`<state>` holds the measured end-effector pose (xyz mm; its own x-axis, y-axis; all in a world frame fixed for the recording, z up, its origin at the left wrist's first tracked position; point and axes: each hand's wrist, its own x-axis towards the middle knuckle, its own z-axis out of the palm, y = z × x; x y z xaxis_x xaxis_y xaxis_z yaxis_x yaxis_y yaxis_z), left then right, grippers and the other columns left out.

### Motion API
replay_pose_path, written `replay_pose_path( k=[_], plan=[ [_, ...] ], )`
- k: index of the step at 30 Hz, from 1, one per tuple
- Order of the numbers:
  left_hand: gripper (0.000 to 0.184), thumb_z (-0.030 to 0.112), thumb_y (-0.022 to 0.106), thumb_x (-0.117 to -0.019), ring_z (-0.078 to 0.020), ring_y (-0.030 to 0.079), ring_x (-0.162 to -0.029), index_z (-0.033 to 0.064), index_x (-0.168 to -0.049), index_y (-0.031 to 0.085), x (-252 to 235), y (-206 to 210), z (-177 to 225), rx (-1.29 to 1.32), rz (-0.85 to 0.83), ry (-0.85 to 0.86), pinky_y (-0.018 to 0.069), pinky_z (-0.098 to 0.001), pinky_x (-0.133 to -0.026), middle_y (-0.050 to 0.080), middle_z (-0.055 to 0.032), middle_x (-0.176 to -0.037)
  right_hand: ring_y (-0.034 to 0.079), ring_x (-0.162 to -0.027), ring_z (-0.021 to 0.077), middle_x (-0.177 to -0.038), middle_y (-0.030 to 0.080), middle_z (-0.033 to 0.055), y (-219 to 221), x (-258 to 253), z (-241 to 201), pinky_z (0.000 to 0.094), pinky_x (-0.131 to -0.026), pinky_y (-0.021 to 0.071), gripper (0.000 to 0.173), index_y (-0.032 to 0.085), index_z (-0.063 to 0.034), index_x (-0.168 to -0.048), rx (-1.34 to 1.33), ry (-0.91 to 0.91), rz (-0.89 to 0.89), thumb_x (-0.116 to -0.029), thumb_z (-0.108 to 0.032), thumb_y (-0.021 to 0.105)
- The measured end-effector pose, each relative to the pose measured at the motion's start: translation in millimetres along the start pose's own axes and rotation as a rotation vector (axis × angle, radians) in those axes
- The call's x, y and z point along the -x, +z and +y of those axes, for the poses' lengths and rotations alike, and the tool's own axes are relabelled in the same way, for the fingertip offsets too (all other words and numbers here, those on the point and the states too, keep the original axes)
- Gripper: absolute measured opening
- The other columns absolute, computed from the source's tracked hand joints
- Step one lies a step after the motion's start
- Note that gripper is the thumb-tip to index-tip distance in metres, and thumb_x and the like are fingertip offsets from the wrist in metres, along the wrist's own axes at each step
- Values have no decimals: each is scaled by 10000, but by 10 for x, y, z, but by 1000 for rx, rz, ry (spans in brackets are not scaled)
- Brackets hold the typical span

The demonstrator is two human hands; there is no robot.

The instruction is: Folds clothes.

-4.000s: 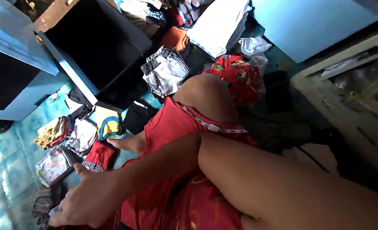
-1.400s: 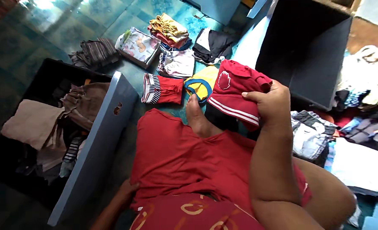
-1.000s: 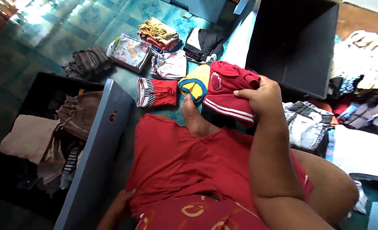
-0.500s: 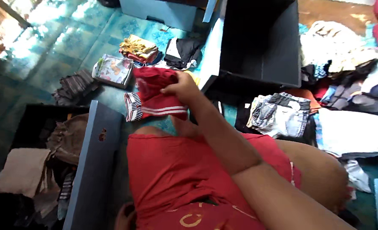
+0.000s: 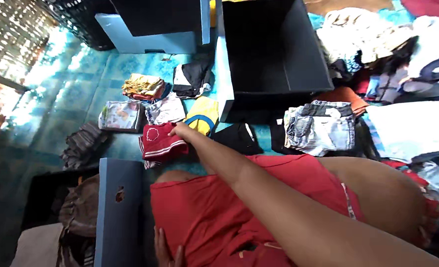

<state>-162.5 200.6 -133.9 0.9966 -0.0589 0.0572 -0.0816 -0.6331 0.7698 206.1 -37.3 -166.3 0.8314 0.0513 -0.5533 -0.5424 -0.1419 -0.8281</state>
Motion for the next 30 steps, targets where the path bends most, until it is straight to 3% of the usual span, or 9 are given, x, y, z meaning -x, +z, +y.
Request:
replay_pose_path(
  k=[4,10,13,17,20,22,26,28,30],
  plan=[
    [941,615,513,-971,-324,237,-1541,-168,-1471,360,-38,10,-11,36,45,-43,177,-419,-1258,276,-380,-1581,663,-1102,305,-1198,676,213,61,339,-266,526,-976,535,462,605,3,-1313,-178,-200,-131,-891,-102,761],
    [851,634,523,-960,-255,283,-1531,-35,-1481,448,-1,88,-40,55,108,-29,221,-412,-1249,340,-282,-1597,646,-1163,346,-1207,692,209,257,1132,-439,610,-1020,475,502,634,-13,-1332,309,-576,-238,-881,-179,777],
    [891,629,461,-985,-242,365,-1487,-120,-1465,411,-5,15,15,154,109,-104,299,-384,-1224,389,-288,-1561,680,-1061,220,-1146,704,160,370,1490,-510,451,-963,552,439,627,20,-1283,-21,-530,-354,-876,-83,753],
    [866,638,391,-1031,-134,604,-1238,-71,-1507,250,-64,-355,132,498,430,-243,529,-340,-1018,560,-91,-1419,699,-917,125,-1072,703,84,422,2292,-704,314,-820,605,371,558,-33,-1323,-456,-235,-601,-961,-5,633],
    [758,574,389,-1060,-78,557,-1281,-24,-1506,251,-101,-908,320,471,634,-131,484,-300,-1085,548,-11,-1414,702,-885,103,-1024,717,62,372,2631,-515,290,-799,603,348,567,-70,-1336,-424,-42,-782,-991,-60,619],
    [709,560,395,-1062,-101,573,-1261,-1,-1481,282,-156,-1217,463,400,672,-65,506,-325,-1033,569,11,-1384,690,-870,79,-996,710,62,340,2602,-190,266,-801,589,294,591,-22,-1266,-260,0,-796,-978,-54,637],
    [384,451,525,-1046,-108,559,-1311,248,-1369,575,-270,-1171,722,189,373,155,457,-359,-1118,626,81,-1376,644,-1000,171,-1110,674,136,195,2508,293,402,-916,526,375,614,-4,-1241,222,-104,-722,-931,-177,736],
    [630,608,472,-1017,-236,371,-1490,188,-1486,496,-313,-820,754,-91,93,168,306,-510,-1216,446,-83,-1579,642,-1090,209,-1181,678,160,192,2538,320,449,-973,509,401,623,-8,-1259,276,-160,-704,-924,-197,738],
    [909,753,373,-948,-479,292,-1500,56,-1522,471,-325,-352,605,-324,-91,166,197,-757,-1145,354,-289,-1596,626,-1116,244,-1205,661,181,169,2575,321,475,-983,489,416,609,2,-1282,313,-179,-697,-940,-206,725]
  ],
)
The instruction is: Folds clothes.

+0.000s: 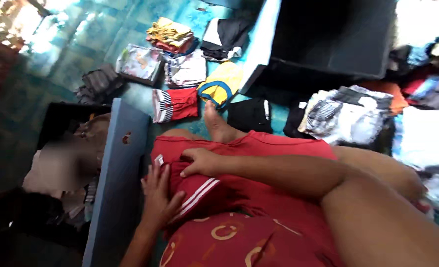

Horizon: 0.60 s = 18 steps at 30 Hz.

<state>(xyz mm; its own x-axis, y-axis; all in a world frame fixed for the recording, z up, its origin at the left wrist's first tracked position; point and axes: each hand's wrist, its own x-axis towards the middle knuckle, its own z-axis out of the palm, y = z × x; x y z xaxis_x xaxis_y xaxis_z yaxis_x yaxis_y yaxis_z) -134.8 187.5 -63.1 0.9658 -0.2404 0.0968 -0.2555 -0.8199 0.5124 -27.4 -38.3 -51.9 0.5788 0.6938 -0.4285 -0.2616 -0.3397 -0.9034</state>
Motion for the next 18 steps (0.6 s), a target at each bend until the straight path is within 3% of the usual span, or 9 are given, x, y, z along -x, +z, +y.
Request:
replay_pose_path(
  k=[2,6,9,11,12,13,15,17,18],
  plan=[
    [1004,821,291,-922,-478,318,-1488,34,-1523,456,17,284,-89,-106,-10,37,204,-753,-1132,374,-306,-1577,616,-1075,300,-1163,642,218,-29,105,-15,513,-942,479,422,593,28,-1280,55,-9,21,-961,-223,707],
    [1052,816,310,-907,-490,327,-1480,-25,-1531,420,-72,150,-53,-148,-109,14,205,-760,-1122,362,-318,-1578,627,-1141,404,-1230,634,276,-350,458,-52,602,-971,477,518,517,42,-1393,343,51,37,-1044,-330,606],
    [990,714,517,-868,-505,320,-1472,-27,-1519,431,-192,-73,9,-58,-189,-35,220,-758,-1116,342,-320,-1586,659,-1095,411,-1203,665,248,-867,845,57,629,-941,506,423,643,28,-1279,688,97,155,-999,-288,681],
    [898,545,662,-873,-513,306,-1464,-93,-1467,444,-346,-242,80,62,-151,-11,277,-649,-1168,301,-385,-1566,655,-1056,440,-1098,682,249,-1399,1194,154,669,-901,495,370,675,18,-1181,815,206,255,-987,-296,690],
    [861,490,690,-892,-480,306,-1471,-116,-1449,437,-435,-304,125,110,-100,24,297,-579,-1187,294,-399,-1557,646,-1083,453,-1108,682,260,-1683,1413,203,681,-930,478,401,677,21,-1201,807,274,345,-994,-322,679],
    [809,455,706,-910,-405,319,-1482,-96,-1443,447,-534,-336,166,162,-34,73,316,-504,-1196,315,-369,-1558,635,-1105,463,-1123,676,270,-1952,1672,268,691,-951,461,422,676,17,-1211,770,331,474,-1002,-349,666],
    [663,406,711,-936,-232,335,-1489,35,-1443,498,-771,-340,308,284,46,166,343,-398,-1190,383,-208,-1575,633,-1079,488,-1095,673,284,-2351,2282,471,725,-927,453,438,683,6,-1168,673,427,801,-994,-395,669],
    [540,395,698,-949,-161,379,-1463,137,-1402,558,-1051,-290,547,352,25,257,372,-378,-1181,450,-91,-1548,617,-1043,553,-1079,652,342,-2506,2853,782,786,-881,430,501,656,49,-1161,560,492,1102,-947,-398,733],
    [496,395,686,-955,-161,414,-1433,131,-1362,585,-1191,-238,694,359,-11,296,391,-383,-1162,484,-89,-1508,611,-1052,561,-1117,639,360,-2498,3053,957,787,-893,427,575,616,68,-1237,474,527,1206,-924,-392,763]
  ],
)
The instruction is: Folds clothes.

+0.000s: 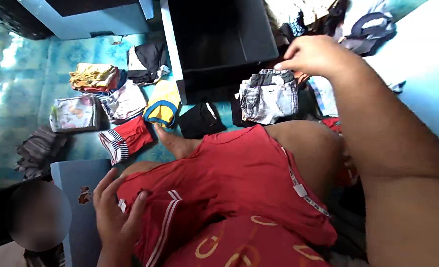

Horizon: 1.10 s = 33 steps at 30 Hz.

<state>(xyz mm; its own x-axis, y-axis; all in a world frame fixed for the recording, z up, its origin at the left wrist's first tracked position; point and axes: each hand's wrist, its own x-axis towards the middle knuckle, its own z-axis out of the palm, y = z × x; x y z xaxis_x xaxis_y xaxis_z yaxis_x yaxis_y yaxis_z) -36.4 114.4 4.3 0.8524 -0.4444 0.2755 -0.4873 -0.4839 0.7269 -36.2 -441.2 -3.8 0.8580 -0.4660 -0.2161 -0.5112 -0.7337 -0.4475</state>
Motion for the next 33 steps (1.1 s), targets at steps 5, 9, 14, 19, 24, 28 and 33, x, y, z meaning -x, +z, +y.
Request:
replay_pose_path(
  k=[5,9,14,19,24,28,33],
  plan=[
    [414,321,688,-943,-221,570,-1264,7,-1212,664,-932,850,395,122,-401,30,459,-476,-1082,626,-150,-1313,523,-1266,476,-1400,520,337,529,173,727,662,-1039,420,790,385,38,-1514,-498,297,-3,-899,-247,791],
    [408,232,682,-987,-242,651,-1138,-12,-1305,603,-1581,1921,730,282,-758,-243,530,-458,-995,664,-168,-1246,602,-1228,336,-1343,597,244,885,118,955,540,-1059,482,706,464,14,-1452,-675,337,-33,-887,-234,806],
    [752,303,741,-934,-312,648,-1099,-17,-1491,351,-1907,3275,649,669,-651,-728,549,-489,-938,630,-243,-1241,592,-1247,318,-1381,573,235,962,78,1036,513,-1055,501,875,395,-14,-1500,-748,231,67,-770,-113,868],
    [557,380,827,-822,-314,703,-883,-59,-1116,652,-1893,3925,519,668,-644,-897,589,-523,-803,705,-208,-971,639,-1126,228,-1316,600,152,1008,151,1083,424,-933,568,837,375,-76,-1493,-947,278,7,-764,13,777],
    [762,353,870,-771,-456,492,-1297,32,-1392,568,-1855,3885,598,351,-635,-681,441,-639,-1031,520,-286,-1388,654,-1040,187,-1193,651,149,922,157,1062,401,-916,564,571,533,4,-1346,-916,441,-68,-820,61,748],
    [812,319,860,-788,-447,464,-1327,91,-1486,513,-1681,3754,740,251,-633,-414,438,-627,-1042,476,-262,-1454,639,-959,104,-1141,648,60,928,550,1212,322,-839,570,562,555,-75,-1295,-933,264,-21,-802,185,627],
    [855,376,865,-798,-392,536,-1255,152,-1529,484,-1575,3660,742,153,-644,-134,458,-599,-1003,573,-183,-1379,637,-797,-9,-912,687,-90,1021,719,1413,215,-718,565,397,621,-193,-1062,-1082,86,-4,-759,60,671]
  ],
)
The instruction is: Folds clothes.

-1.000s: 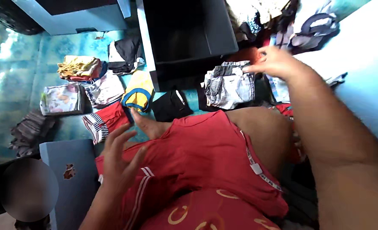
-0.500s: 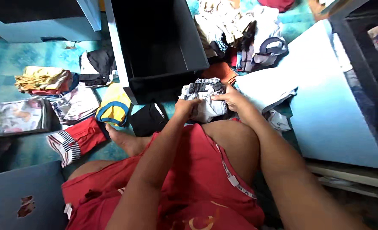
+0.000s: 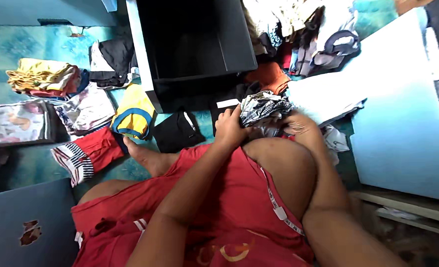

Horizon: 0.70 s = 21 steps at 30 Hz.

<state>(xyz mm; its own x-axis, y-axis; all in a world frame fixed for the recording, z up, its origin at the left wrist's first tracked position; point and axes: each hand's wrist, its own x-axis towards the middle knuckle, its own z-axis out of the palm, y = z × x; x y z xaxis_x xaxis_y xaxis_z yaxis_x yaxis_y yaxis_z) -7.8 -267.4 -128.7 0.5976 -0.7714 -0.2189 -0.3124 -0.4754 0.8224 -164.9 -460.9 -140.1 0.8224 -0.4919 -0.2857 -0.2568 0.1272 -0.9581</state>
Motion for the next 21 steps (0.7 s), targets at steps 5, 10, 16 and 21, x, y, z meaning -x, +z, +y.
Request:
replay_pose_path(
  k=[5,10,16,21],
  plan=[
    [987,293,870,-796,-397,562,-1255,142,-1604,323,-15,21,-32,98,-14,-39,509,-582,-998,517,-223,-1424,647,-846,11,-973,689,-65,12,-53,33,239,-768,575,473,616,-170,-1128,-16,13,3,-745,105,647],
    [839,308,898,-743,-378,545,-1272,54,-1436,499,-23,40,-64,88,102,-69,468,-598,-1008,573,-200,-1366,658,-859,45,-1031,676,-13,15,-25,-14,257,-785,585,588,568,-147,-1219,23,44,-1,-744,198,597],
    [891,315,923,-690,-431,484,-1309,82,-1453,526,10,21,-39,16,237,24,443,-602,-1019,476,-237,-1466,464,-1367,353,-1568,399,191,-104,-174,-359,531,-1051,470,1030,433,-131,-1545,486,-105,-6,-611,-48,860],
    [681,264,886,-718,-429,533,-1230,132,-1344,649,-7,50,-68,-20,317,244,447,-607,-966,539,-232,-1395,485,-1287,388,-1341,543,248,7,-193,-606,572,-1043,429,609,683,-7,-1186,725,-291,-34,-614,-69,882]
  ],
)
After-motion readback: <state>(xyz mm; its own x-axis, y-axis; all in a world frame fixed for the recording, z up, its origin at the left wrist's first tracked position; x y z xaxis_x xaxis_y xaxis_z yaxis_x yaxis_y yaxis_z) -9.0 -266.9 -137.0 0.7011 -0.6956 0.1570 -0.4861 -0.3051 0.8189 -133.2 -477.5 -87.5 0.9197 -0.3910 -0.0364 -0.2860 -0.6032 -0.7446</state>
